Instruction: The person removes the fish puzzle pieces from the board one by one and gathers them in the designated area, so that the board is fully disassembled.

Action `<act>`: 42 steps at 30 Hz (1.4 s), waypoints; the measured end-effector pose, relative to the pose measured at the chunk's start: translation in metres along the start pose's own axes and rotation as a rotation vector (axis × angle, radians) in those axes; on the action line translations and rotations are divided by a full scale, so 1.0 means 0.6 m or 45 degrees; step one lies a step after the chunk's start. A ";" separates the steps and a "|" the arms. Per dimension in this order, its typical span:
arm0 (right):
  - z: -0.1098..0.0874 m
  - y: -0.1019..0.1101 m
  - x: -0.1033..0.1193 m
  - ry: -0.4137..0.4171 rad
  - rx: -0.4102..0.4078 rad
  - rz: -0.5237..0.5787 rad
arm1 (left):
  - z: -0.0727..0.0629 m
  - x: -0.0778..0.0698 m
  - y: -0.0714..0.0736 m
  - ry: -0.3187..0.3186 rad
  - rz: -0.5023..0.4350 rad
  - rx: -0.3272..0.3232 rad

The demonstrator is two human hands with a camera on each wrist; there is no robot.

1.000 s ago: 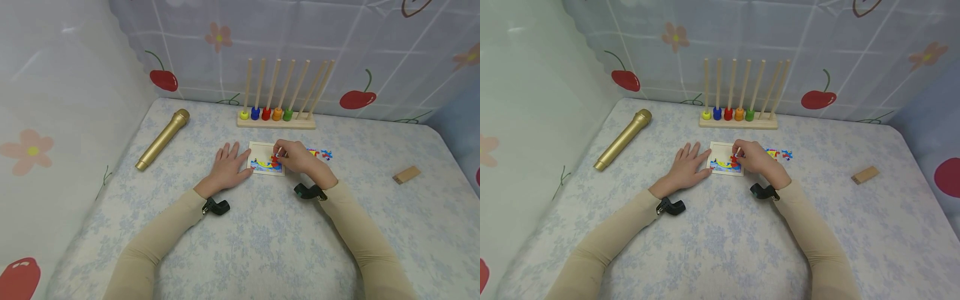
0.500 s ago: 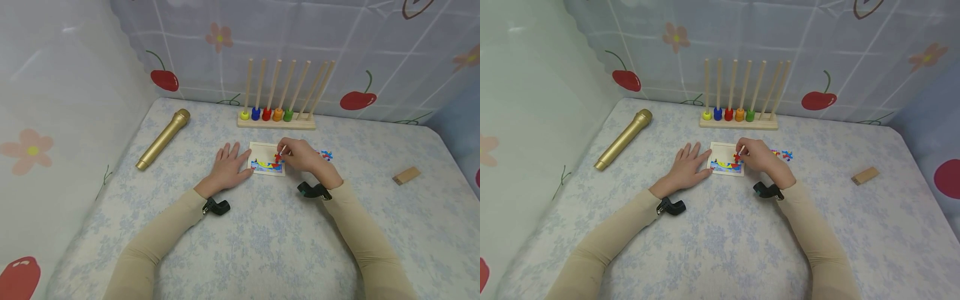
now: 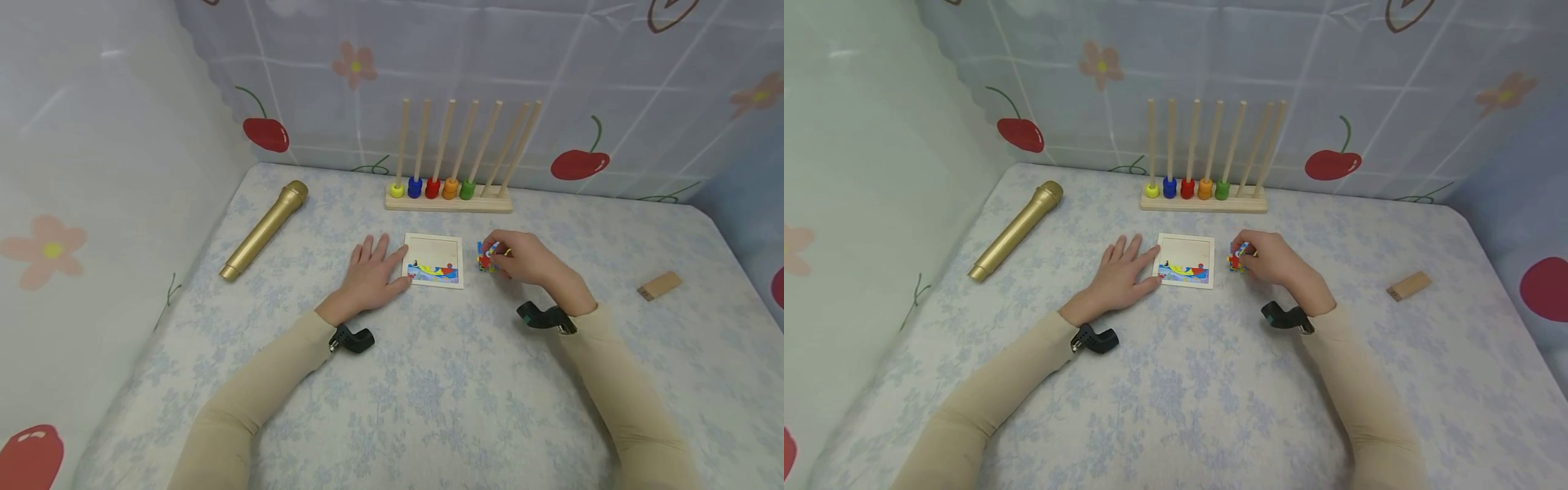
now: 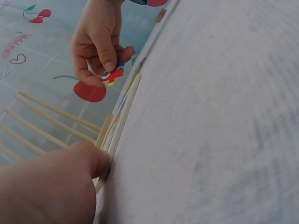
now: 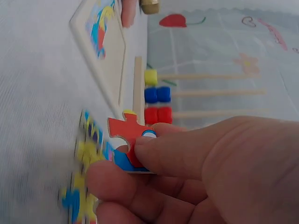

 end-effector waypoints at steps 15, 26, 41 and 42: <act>-0.050 0.014 -0.119 -0.204 -0.051 -0.017 | 0.003 0.004 0.000 -0.003 0.000 0.011; -0.053 0.007 -0.134 -0.227 -0.055 -0.016 | 0.004 0.005 -0.004 0.014 0.002 0.018; -0.052 -0.006 -0.140 -0.258 -0.053 0.006 | 0.002 0.003 -0.004 0.014 0.001 0.014; -0.052 -0.005 -0.141 -0.262 -0.058 -0.003 | 0.002 0.004 -0.004 0.012 0.003 0.013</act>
Point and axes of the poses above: each hand's wrist, its own z-axis towards the middle knuckle, its own y-axis out of the back of the hand, x = y × z, the point moved 9 cm from there along z, towards the middle knuckle, and after that the axes turned 11 degrees about -z, right-handed, at the moved point
